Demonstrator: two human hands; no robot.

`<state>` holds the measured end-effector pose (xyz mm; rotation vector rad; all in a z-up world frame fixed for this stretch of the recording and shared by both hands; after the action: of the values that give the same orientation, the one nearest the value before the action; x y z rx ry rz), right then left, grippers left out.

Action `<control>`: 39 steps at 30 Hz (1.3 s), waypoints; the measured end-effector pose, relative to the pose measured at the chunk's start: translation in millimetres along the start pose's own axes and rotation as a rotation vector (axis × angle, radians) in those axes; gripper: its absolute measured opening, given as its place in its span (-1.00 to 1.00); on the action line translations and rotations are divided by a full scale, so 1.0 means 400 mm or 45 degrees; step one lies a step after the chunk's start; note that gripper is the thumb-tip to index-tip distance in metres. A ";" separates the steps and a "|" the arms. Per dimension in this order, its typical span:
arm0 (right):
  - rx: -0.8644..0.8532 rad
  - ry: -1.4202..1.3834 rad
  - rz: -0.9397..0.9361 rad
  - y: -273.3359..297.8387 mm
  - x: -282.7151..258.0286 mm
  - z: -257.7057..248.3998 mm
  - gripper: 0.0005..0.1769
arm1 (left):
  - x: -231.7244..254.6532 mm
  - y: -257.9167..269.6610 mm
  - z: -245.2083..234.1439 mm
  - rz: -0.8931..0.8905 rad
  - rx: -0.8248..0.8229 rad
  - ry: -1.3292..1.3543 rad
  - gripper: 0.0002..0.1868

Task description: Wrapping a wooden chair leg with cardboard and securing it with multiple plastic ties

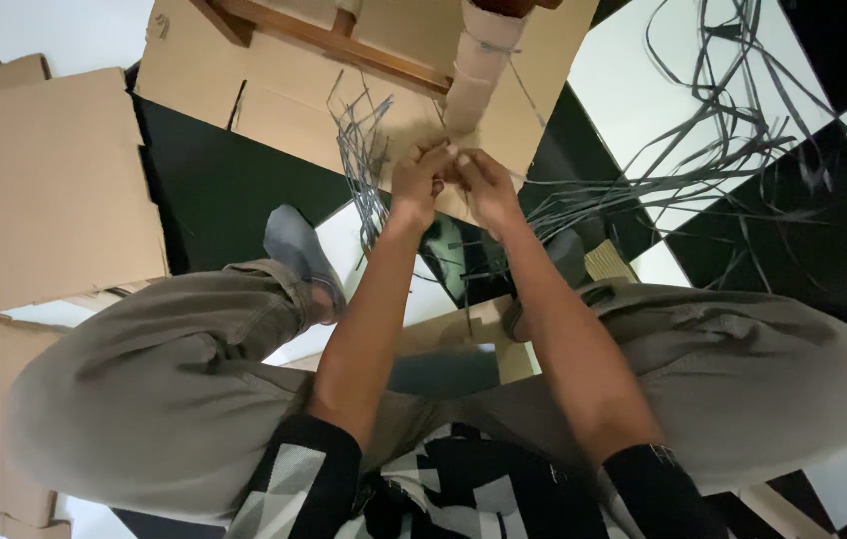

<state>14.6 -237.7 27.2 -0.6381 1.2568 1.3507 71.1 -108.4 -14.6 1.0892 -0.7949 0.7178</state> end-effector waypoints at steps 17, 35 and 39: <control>0.174 0.010 0.148 0.090 -0.132 -0.022 -0.78 | 0.153 0.076 -0.037 0.057 0.396 0.173 -0.86; -0.107 0.212 -0.148 0.035 -0.146 0.028 -0.61 | 0.086 0.069 0.054 0.208 0.207 -0.443 -0.71; -0.080 0.202 -0.024 0.034 -0.113 -0.009 -0.59 | 0.128 0.068 0.037 0.205 0.227 -0.430 -0.68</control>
<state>11.2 -254.3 71.3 -0.8120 1.3352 1.3494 72.9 -108.6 45.1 1.3395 -1.1327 0.7605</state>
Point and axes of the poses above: each hand's wrist, its own y-axis away from the middle knuckle, its own z-axis out of the palm, x = y × z, the point moved 5 cm from there along -y, towards the middle knuckle, and after that the axes turned 14 degrees about -y, right-handed, at the moved point
